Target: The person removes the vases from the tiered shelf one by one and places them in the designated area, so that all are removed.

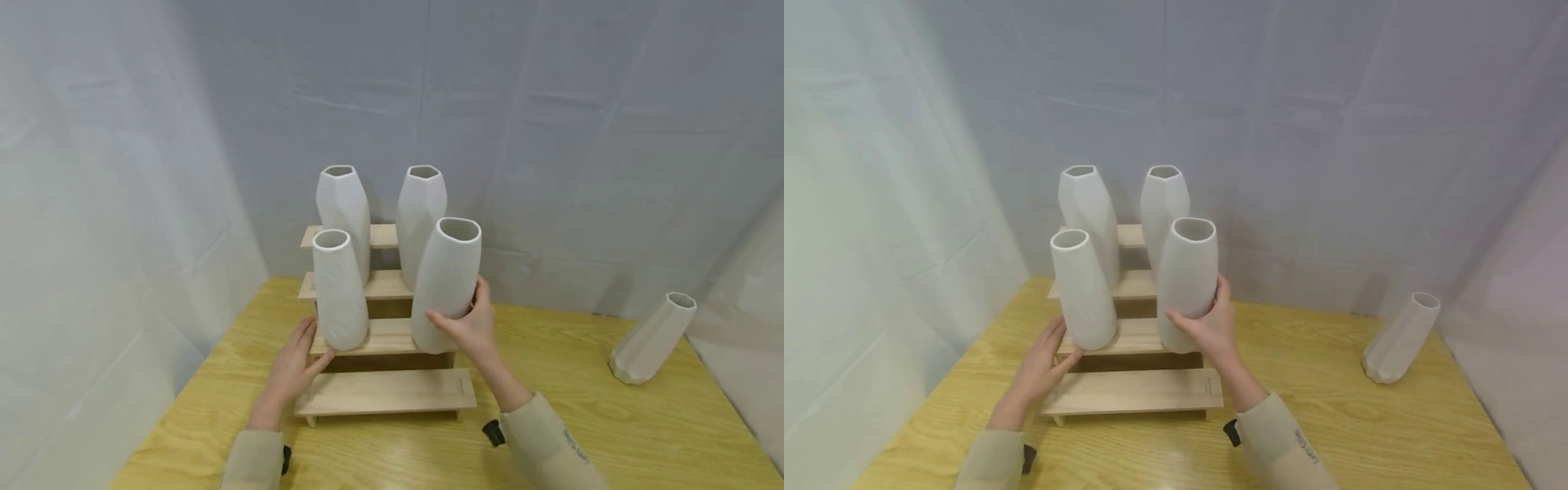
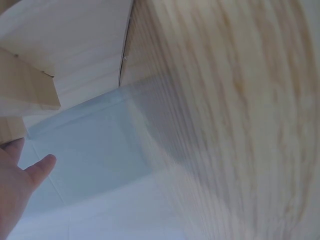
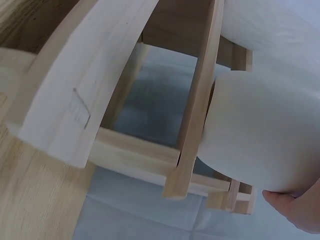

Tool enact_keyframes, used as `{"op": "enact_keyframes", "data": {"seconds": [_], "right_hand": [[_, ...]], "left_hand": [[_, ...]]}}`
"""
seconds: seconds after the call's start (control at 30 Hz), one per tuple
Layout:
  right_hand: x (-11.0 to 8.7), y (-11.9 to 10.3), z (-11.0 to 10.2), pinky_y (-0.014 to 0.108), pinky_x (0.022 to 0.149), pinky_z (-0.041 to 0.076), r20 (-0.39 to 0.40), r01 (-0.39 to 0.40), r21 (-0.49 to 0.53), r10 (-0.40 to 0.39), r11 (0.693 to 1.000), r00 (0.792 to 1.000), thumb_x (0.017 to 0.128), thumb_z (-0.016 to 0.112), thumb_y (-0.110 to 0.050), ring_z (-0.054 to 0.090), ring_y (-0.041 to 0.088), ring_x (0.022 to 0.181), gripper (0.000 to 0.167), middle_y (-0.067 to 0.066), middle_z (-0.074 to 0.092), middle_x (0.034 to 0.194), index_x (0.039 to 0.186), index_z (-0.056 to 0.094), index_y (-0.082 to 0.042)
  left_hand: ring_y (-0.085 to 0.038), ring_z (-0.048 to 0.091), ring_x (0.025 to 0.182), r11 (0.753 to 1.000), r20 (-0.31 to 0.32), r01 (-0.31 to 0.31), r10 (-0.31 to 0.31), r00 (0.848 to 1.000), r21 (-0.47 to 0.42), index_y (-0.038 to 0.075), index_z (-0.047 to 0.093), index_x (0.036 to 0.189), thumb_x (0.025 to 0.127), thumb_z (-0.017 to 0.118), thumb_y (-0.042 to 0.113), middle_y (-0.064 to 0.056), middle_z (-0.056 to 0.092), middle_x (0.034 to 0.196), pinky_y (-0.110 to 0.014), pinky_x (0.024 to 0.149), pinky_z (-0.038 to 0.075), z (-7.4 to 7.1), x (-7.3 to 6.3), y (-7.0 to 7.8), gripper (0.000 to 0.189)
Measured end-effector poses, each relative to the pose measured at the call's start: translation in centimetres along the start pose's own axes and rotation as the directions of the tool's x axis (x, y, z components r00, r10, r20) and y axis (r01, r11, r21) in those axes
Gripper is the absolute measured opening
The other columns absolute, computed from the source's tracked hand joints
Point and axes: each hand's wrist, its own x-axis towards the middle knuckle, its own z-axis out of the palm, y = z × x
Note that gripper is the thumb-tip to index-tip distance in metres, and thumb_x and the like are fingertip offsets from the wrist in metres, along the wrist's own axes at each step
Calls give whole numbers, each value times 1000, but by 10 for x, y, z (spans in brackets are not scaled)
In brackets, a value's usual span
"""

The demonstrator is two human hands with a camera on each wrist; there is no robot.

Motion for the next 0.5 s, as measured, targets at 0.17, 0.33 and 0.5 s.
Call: {"op": "enact_keyframes", "data": {"seconds": [0.17, 0.33, 0.5], "right_hand": [[1, 4, -11, 45, 86, 42, -48, 52, -12, -53, 999, 997, 57, 82, -5, 48, 31, 103, 85, 21, 47, 115, 125, 32, 4], [3, 7, -22, 47, 85, 42, -71, 56, 8, -55, 998, 996, 58, 81, -3, 47, 31, 102, 83, 21, 46, 116, 125, 32, 4], [3, 8, -32, 48, 85, 42, -86, 49, 7, -49, 999, 995, 59, 81, -3, 47, 32, 103, 82, 21, 45, 116, 125, 32, 4]], "left_hand": [[-37, 22, 126, 1000, 6, 2, -2, 1000, -6, -10, 28, 133, 86, 55, 39, -23, 25, 138, -50, 100, 24, -1, 1, 1, 73], [-37, 21, 127, 1000, 15, 11, -10, 1000, -16, -10, 27, 133, 86, 55, 39, -23, 24, 139, -50, 100, 23, -3, 1, 0, 73], [-36, 21, 126, 1000, 13, 8, -8, 1000, -15, -10, 27, 133, 86, 56, 38, -22, 24, 139, -50, 100, 23, -3, 0, -1, 73]]}}
